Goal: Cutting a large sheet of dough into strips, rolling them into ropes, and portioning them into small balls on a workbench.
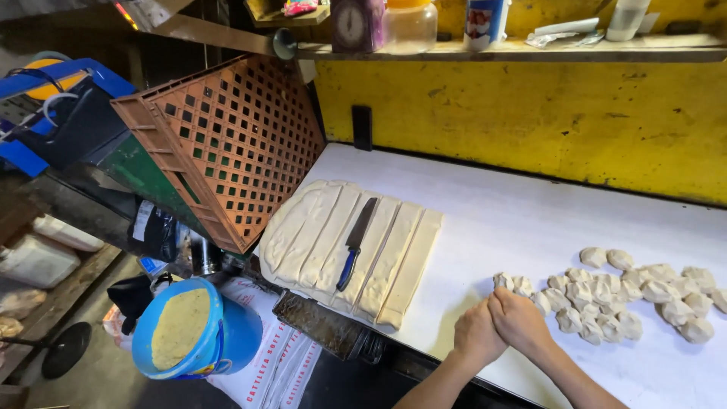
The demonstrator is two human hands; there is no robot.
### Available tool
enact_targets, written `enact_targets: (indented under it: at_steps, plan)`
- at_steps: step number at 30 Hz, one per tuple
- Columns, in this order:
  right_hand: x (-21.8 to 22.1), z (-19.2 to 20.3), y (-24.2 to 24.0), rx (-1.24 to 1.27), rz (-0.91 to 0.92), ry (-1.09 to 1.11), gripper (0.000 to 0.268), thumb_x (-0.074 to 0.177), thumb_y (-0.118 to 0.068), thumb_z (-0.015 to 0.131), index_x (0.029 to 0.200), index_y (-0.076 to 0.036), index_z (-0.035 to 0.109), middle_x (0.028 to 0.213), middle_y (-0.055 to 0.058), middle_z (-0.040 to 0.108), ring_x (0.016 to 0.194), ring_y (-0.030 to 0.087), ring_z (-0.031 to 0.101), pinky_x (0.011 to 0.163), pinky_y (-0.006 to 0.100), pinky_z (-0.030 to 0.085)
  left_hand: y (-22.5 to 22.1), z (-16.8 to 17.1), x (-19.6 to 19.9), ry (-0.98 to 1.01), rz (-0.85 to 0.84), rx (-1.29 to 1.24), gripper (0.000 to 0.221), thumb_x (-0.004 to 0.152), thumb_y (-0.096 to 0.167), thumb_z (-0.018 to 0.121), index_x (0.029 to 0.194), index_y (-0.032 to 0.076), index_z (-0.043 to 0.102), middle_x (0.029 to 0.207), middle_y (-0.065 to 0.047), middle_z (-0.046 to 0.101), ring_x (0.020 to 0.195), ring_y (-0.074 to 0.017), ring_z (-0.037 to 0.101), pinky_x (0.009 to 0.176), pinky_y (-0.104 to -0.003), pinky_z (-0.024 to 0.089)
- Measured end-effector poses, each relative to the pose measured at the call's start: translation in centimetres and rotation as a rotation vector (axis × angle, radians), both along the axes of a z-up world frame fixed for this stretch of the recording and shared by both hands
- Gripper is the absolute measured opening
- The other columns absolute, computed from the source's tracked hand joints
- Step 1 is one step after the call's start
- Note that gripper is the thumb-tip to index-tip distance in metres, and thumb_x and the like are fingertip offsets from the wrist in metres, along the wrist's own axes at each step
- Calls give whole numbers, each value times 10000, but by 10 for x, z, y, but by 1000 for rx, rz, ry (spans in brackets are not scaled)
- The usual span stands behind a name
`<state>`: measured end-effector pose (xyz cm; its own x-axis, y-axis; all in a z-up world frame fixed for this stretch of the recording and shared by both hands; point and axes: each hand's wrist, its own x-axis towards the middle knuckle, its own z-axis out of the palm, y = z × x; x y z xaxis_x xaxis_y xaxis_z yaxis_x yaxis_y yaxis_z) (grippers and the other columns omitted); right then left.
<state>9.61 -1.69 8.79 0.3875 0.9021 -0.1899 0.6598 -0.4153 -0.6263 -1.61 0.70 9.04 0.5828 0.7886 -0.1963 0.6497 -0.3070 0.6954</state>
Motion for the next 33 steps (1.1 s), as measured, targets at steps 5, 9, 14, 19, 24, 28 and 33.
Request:
enact_targets:
  at_steps: [5,9,14,19,24,28,33]
  plan:
    - [12,-29,27,-37,41,-31,323,960,-316,412,745,-98,514,736,152,700,751,343,670,728,450,472,30,9,-6,102,-101,-23,399,884,286,495,1149,26,643,1055,-199,711,1007,-423,675,861,-526,534]
    - [32,-75,52,-75,-3,160,369,1011,-365,507,1102,-111,758,1109,232,789,1185,439,676,1006,549,532,87,-9,-1,285,-256,85,324,829,270,630,1043,81,783,1008,-179,788,1042,-392,755,837,-509,626]
    - [-99,47,7,18,553,757,194,898,-215,539,867,-85,681,852,46,728,889,242,629,787,385,538,187,-111,-1,383,-307,86,377,849,154,490,1014,-17,783,1017,-253,773,1065,-425,737,859,-562,603]
    - [-6,-77,-100,490,246,627,267,940,-373,714,904,-109,704,915,87,711,913,270,680,821,420,526,99,21,-76,100,-71,-169,533,908,340,709,1230,-78,633,1220,-345,665,1232,-490,620,1009,-602,514]
    - [88,23,-160,-367,-160,676,608,820,-122,819,1376,-65,578,891,281,742,603,330,729,467,372,620,1,39,-73,43,177,-484,660,881,-12,483,1489,130,269,1470,-362,460,1408,-493,449,1218,-556,374]
    - [106,-45,-179,33,-467,203,328,988,-277,743,1273,-125,685,1096,132,731,916,316,746,741,449,595,-32,-16,-57,0,126,-321,441,862,61,610,1280,154,506,1240,-219,683,1195,-432,653,1017,-503,550]
    - [1,-13,-123,271,-333,610,355,1037,-311,601,1335,-134,678,1035,156,729,756,279,754,580,399,651,-54,24,-22,-409,-211,-140,473,810,-101,706,1239,74,608,1327,-140,454,1204,-425,625,916,-374,636]
